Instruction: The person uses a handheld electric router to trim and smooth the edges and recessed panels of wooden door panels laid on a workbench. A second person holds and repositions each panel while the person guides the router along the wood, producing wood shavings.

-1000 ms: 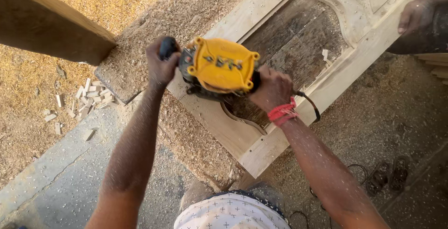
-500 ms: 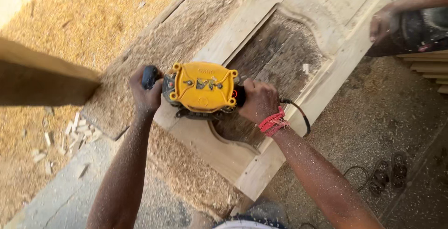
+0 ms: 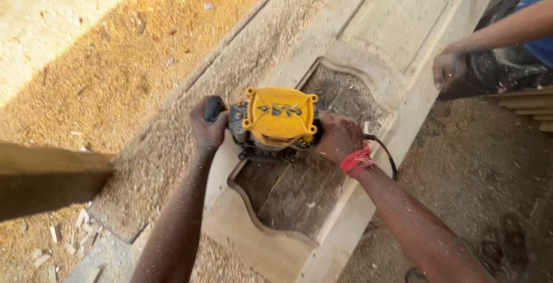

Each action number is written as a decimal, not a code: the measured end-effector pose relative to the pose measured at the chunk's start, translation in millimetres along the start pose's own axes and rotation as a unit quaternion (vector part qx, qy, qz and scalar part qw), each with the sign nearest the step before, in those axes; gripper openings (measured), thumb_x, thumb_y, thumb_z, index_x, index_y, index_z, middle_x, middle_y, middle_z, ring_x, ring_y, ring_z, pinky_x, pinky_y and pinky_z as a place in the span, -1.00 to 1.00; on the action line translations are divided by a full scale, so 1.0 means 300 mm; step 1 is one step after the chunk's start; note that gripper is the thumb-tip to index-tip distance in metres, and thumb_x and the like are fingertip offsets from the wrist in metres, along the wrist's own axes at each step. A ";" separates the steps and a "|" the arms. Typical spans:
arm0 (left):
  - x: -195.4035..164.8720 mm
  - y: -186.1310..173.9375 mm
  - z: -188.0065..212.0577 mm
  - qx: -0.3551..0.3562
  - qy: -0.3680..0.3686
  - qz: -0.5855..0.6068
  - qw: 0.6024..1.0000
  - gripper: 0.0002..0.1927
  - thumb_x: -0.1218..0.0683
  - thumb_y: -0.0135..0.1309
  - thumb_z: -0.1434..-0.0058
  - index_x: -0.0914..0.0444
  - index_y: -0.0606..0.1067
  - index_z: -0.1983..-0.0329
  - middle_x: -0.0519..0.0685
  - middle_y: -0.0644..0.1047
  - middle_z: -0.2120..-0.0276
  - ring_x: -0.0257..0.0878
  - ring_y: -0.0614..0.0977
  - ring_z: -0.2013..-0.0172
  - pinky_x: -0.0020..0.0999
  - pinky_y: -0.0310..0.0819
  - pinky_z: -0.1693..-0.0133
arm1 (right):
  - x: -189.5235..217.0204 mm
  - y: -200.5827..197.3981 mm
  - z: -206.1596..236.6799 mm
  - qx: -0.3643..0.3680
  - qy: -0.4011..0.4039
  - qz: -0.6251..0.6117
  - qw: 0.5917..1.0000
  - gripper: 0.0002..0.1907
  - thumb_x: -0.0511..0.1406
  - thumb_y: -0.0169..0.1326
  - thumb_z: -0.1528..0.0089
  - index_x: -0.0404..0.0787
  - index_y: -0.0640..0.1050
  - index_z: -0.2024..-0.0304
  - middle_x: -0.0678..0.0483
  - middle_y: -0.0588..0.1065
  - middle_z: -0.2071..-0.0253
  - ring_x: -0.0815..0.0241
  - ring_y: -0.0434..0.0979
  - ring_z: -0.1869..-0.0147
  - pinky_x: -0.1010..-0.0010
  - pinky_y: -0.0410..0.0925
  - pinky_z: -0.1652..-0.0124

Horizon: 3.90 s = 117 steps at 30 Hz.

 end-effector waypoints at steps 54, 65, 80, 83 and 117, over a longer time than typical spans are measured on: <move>-0.667 -0.041 1.030 0.059 0.008 -0.038 0.997 -0.68 0.24 0.13 0.20 0.30 0.46 0.30 0.08 0.52 0.43 -0.07 0.64 0.39 -0.24 0.53 0.29 | -0.141 -0.161 1.129 -0.082 0.017 -0.018 0.996 -0.35 -0.18 0.12 -0.12 -0.20 0.42 -0.26 -0.10 0.62 0.18 -0.04 0.66 0.16 0.10 0.45 0.15; -0.975 -0.314 1.428 0.067 0.173 -0.028 0.982 -0.66 0.20 0.17 0.15 0.33 0.45 0.24 0.11 0.54 0.34 0.01 0.61 0.29 -0.14 0.53 0.23 | 0.213 -0.362 1.527 -0.194 -0.003 -0.028 0.981 -0.44 -0.25 0.08 -0.20 -0.25 0.47 -0.26 -0.09 0.56 0.28 -0.03 0.59 0.23 0.13 0.42 0.16; -1.080 -0.440 1.569 0.050 0.168 -0.044 0.984 -0.66 0.22 0.14 0.15 0.32 0.45 0.25 0.10 0.54 0.34 -0.05 0.62 0.32 -0.19 0.52 0.26 | 0.379 -0.461 1.606 -0.220 -0.033 -0.053 0.974 -0.45 -0.29 0.11 -0.17 -0.27 0.49 -0.23 -0.04 0.48 0.40 0.02 0.53 0.33 0.17 0.33 0.29; -1.092 -0.455 1.582 0.047 0.180 -0.039 0.982 -0.65 0.20 0.14 0.15 0.32 0.45 0.23 0.10 0.53 0.32 -0.04 0.63 0.31 -0.20 0.54 0.24 | 0.390 -0.466 1.605 -0.241 -0.050 -0.033 0.969 -0.46 -0.30 0.10 -0.16 -0.27 0.49 -0.22 -0.04 0.47 0.39 -0.02 0.52 0.30 0.15 0.32 0.26; -1.141 -0.428 1.645 0.065 0.174 -0.072 0.980 -0.66 0.23 0.13 0.16 0.28 0.47 0.23 0.06 0.57 0.31 -0.16 0.66 0.29 -0.25 0.59 0.21 | 0.367 -0.462 1.686 -0.305 -0.063 -0.067 0.948 -0.56 -0.16 0.10 -0.29 -0.26 0.48 -0.13 0.07 0.48 0.42 0.13 0.54 0.35 0.21 0.34 0.30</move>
Point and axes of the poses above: each hand's wrist, its own z-axis away from the middle knuckle, its own y-axis out of the palm, x = y × z, the point moved 2 cm from there along -z, towards the middle knuckle
